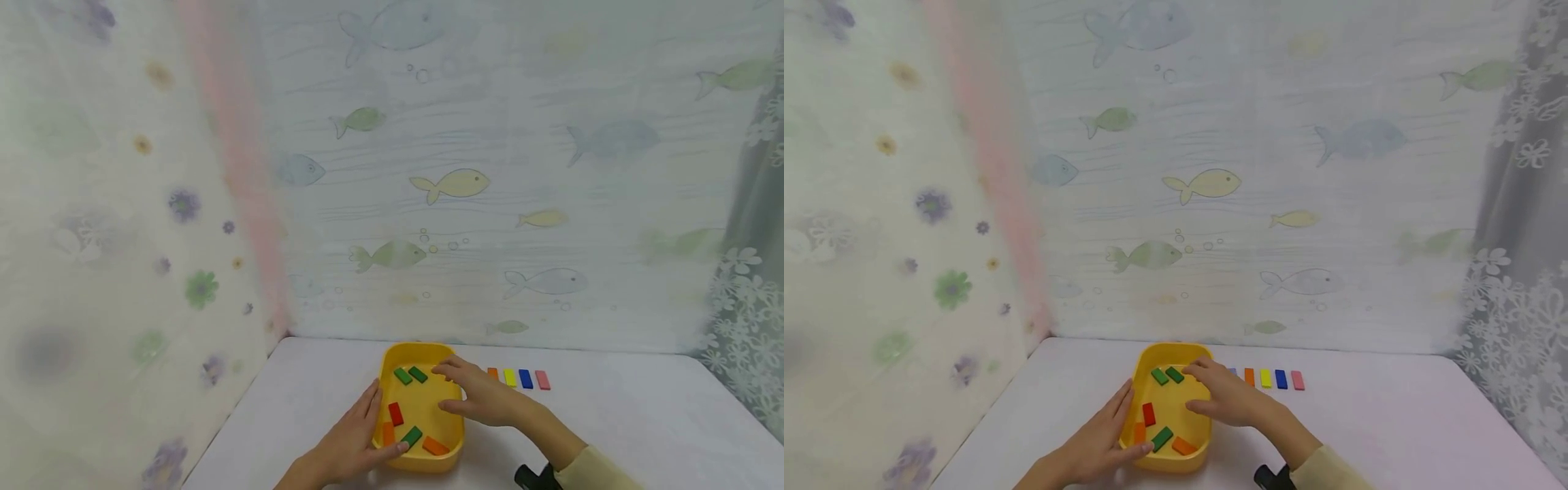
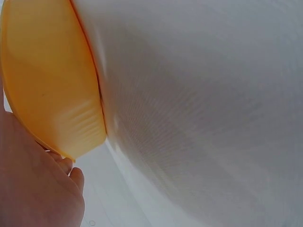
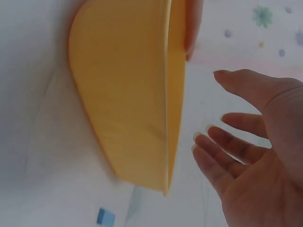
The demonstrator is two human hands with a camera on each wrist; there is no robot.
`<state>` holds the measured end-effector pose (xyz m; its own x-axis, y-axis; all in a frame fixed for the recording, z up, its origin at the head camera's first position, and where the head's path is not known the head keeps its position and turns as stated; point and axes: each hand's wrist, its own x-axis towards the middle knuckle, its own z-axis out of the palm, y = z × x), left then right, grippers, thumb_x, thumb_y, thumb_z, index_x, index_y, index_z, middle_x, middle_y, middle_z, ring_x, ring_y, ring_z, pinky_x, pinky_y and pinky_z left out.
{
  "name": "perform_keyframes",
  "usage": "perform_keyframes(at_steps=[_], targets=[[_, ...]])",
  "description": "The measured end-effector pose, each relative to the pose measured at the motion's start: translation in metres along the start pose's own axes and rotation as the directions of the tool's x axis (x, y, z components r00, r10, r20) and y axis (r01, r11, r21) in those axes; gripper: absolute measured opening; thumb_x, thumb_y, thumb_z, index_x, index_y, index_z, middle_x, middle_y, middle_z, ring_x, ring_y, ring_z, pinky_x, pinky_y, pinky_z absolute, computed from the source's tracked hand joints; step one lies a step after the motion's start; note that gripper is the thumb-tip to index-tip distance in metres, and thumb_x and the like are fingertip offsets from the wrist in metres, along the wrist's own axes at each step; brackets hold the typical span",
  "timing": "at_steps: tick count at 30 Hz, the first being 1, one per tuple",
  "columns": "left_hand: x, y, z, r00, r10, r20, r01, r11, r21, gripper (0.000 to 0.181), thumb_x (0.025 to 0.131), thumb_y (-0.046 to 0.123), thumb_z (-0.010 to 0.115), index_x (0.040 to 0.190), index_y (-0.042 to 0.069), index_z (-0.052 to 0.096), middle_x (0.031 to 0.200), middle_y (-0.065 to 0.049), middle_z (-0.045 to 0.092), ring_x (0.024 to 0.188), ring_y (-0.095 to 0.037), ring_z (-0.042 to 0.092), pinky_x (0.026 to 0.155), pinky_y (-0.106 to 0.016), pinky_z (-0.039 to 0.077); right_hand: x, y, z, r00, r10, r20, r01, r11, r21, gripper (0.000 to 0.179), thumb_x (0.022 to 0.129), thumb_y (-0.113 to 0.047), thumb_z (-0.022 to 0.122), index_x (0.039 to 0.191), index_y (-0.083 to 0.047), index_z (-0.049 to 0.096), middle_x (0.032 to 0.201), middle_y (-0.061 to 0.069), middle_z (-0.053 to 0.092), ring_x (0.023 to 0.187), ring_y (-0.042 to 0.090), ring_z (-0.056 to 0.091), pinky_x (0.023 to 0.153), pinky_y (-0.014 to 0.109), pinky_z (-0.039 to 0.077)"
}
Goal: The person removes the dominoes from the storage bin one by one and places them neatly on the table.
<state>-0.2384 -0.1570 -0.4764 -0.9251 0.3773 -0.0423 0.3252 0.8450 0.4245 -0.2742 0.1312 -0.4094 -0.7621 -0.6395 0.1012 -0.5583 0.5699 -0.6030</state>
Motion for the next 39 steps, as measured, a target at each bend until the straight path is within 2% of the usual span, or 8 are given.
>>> perform_keyframes(at_steps=[6,9,17,21,27,32,39], targets=[[0.000,-0.001,-0.001,1.000,0.007,-0.004,-0.008,1.000,-0.012,0.110,0.090,0.078,0.051,0.163,0.004,0.017,0.172,-0.012,0.009,0.153,-0.033,0.028,0.117,-0.059,0.033,0.015,-0.008,0.016,0.995,0.042,0.094,-0.045,0.998,0.036,0.058,0.095,-0.032,0.074,0.144,-0.007,0.054,0.144,0.015,0.051,0.122,0.033,0.058,0.100,0.051,0.053],[0.000,-0.002,0.000,1.000,0.024,-0.010,-0.024,1.000,-0.012,0.108,0.091,0.077,0.051,0.163,0.003,0.018,0.172,-0.012,0.009,0.152,-0.033,0.028,0.117,-0.059,0.033,0.022,-0.007,0.024,0.993,0.036,0.112,-0.041,0.998,0.043,0.058,0.094,-0.027,0.075,0.144,-0.006,0.053,0.143,0.017,0.051,0.121,0.034,0.058,0.100,0.050,0.054],[0.000,-0.003,0.001,0.999,0.037,-0.012,-0.037,0.999,-0.010,0.108,0.091,0.077,0.050,0.163,0.003,0.018,0.172,-0.011,0.009,0.153,-0.032,0.027,0.117,-0.059,0.033,0.037,-0.004,0.042,0.994,-0.003,0.105,-0.007,0.996,0.094,0.056,0.092,-0.017,0.077,0.140,0.002,0.053,0.136,0.021,0.058,0.116,0.036,0.061,0.097,0.049,0.055],[-0.001,-0.004,0.001,0.999,0.052,-0.015,-0.052,0.999,-0.008,0.107,0.092,0.075,0.050,0.163,0.002,0.018,0.172,-0.012,0.008,0.153,-0.033,0.026,0.117,-0.058,0.032,0.046,-0.004,0.052,0.993,0.042,0.112,-0.055,0.991,0.121,0.060,0.090,-0.015,0.078,0.141,0.002,0.053,0.135,0.020,0.059,0.114,0.035,0.062,0.096,0.048,0.056],[-0.001,-0.005,0.001,0.998,0.059,-0.020,-0.059,0.998,-0.007,0.106,0.093,0.074,0.050,0.162,0.001,0.018,0.172,-0.013,0.008,0.153,-0.034,0.026,0.117,-0.059,0.032,0.058,-0.005,0.067,0.985,0.119,0.126,-0.136,0.982,0.129,0.059,0.088,-0.013,0.080,0.139,0.000,0.055,0.133,0.016,0.062,0.116,0.032,0.062,0.101,0.050,0.052],[-0.001,-0.005,0.000,0.998,0.063,-0.028,-0.063,0.998,-0.001,0.107,0.093,0.076,0.049,0.162,0.000,0.019,0.172,-0.013,0.010,0.153,-0.034,0.025,0.117,-0.059,0.032,0.067,-0.003,0.075,0.985,0.130,0.115,-0.141,0.986,0.091,0.054,0.085,-0.011,0.081,0.133,0.000,0.059,0.122,0.010,0.065,0.109,0.025,0.060,0.103,0.048,0.051],[-0.001,-0.004,0.000,0.997,0.067,-0.030,-0.067,0.998,0.005,0.107,0.093,0.076,0.049,0.162,0.000,0.018,0.172,-0.013,0.009,0.153,-0.033,0.025,0.118,-0.058,0.031,0.074,0.004,0.084,0.988,0.130,0.082,-0.139,0.984,0.111,0.044,0.082,-0.011,0.084,0.121,-0.004,0.066,0.111,0.005,0.059,0.098,0.019,0.056,0.096,0.042,0.054]])
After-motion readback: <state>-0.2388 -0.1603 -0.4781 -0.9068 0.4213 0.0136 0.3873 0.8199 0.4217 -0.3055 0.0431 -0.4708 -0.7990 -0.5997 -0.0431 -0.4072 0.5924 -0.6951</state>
